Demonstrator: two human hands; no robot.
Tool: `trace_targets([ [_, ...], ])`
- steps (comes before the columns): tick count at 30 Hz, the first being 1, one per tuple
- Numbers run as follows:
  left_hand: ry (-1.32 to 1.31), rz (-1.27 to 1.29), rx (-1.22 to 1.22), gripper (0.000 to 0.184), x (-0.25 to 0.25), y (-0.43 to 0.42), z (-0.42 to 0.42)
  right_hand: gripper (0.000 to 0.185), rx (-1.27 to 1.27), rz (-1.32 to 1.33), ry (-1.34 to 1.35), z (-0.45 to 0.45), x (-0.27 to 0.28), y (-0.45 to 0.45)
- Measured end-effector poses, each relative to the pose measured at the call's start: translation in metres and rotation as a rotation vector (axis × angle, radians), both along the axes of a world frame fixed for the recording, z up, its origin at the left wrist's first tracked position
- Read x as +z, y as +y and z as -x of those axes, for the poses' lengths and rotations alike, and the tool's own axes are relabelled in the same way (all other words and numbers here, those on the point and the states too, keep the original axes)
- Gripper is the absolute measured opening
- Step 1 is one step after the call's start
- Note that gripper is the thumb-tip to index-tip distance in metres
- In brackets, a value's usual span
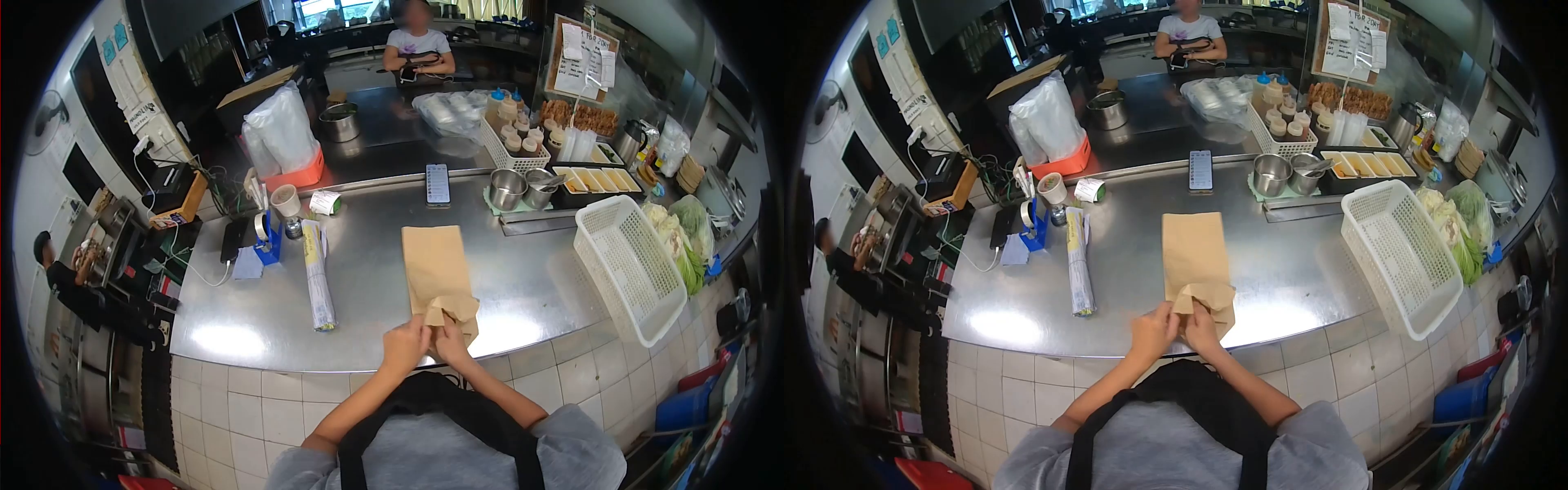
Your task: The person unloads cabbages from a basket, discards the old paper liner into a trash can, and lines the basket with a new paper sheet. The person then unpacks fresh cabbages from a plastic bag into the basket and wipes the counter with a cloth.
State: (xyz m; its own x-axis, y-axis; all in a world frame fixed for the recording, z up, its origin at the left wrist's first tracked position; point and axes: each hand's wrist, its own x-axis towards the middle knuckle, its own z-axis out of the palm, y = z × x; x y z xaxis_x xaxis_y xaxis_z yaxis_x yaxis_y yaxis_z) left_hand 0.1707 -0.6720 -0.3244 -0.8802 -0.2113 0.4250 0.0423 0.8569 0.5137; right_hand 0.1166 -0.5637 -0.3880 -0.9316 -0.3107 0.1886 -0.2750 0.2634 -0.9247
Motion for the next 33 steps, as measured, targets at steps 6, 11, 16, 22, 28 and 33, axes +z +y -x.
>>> trace_targets([
  [6,0.272,0.067,-0.164,0.016,0.003,0.019,0.007,0.025,0.082,1.161,-1.098,0.017,-0.006,0.000],
  [11,0.392,0.037,-0.359,0.016,0.015,0.028,-0.005,0.032,-0.094,0.930,-0.972,0.013,0.002,0.004],
  [16,0.285,-0.078,-0.756,0.022,0.018,0.020,-0.027,0.034,0.000,1.276,-0.851,0.046,0.014,0.025],
  [22,-0.080,-1.403,-0.001,0.041,0.006,-0.024,0.008,0.036,0.067,1.346,-0.821,0.051,0.018,0.030],
  [28,-0.170,-1.701,-0.122,0.035,-0.019,-0.045,0.021,0.039,-0.036,1.223,-0.883,0.036,-0.007,0.007],
  [33,-0.110,-1.665,0.046,0.029,-0.034,-0.061,0.030,0.041,-0.011,1.351,-0.789,0.060,0.009,0.030],
])
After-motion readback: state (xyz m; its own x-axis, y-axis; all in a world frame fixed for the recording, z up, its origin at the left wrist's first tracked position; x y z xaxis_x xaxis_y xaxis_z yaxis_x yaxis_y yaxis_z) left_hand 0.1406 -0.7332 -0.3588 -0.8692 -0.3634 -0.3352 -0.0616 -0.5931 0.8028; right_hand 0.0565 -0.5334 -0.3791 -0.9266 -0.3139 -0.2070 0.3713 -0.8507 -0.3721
